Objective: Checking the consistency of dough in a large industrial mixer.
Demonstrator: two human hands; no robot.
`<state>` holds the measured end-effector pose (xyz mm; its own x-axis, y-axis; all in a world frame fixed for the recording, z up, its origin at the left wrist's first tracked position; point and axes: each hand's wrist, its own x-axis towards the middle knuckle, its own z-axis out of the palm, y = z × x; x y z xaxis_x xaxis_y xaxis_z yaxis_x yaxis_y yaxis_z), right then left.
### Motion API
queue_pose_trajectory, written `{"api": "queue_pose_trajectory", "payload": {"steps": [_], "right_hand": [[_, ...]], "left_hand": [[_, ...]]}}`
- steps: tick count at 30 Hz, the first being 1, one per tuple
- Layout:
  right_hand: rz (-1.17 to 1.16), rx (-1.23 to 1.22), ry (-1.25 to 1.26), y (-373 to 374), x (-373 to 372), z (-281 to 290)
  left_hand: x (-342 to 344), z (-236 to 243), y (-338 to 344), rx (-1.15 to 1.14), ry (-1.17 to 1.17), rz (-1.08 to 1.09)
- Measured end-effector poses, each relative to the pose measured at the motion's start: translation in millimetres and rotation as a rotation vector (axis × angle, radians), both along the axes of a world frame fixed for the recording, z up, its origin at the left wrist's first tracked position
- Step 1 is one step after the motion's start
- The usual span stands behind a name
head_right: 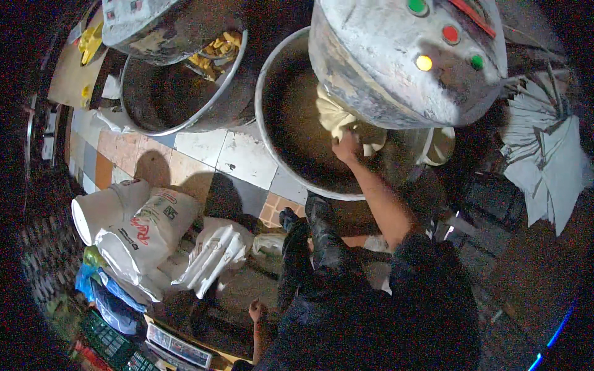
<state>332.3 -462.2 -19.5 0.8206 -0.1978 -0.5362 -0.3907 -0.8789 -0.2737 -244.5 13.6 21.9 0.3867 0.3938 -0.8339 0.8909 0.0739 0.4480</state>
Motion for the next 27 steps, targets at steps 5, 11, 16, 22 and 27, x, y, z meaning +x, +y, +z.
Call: {"api": "queue_pose_trajectory", "payload": {"steps": [5,11,16,22,27], "right_hand": [[0.266,-0.287,-0.181,20.7,20.1,53.3],[0.508,-0.501,-0.193,22.9,39.0,-5.9],[0.394,-0.4,-0.319,3.7,51.2,-6.7],[0.384,-0.488,-0.692,35.3,83.1,-5.5],[0.564,-0.442,-0.466,47.5,89.6,13.0]], "left_hand": [[-49.8,15.5,-14.4,0.079,-0.025,0.041],[-95.9,7.5,-21.4,0.286,-0.105,-0.068],[-16.6,60.1,-52.0,0.121,0.081,-0.016],[-41.8,34.6,-28.9,0.253,0.042,-0.241],[-77.0,-0.6,-2.8,-0.917,-0.409,1.286]]}}
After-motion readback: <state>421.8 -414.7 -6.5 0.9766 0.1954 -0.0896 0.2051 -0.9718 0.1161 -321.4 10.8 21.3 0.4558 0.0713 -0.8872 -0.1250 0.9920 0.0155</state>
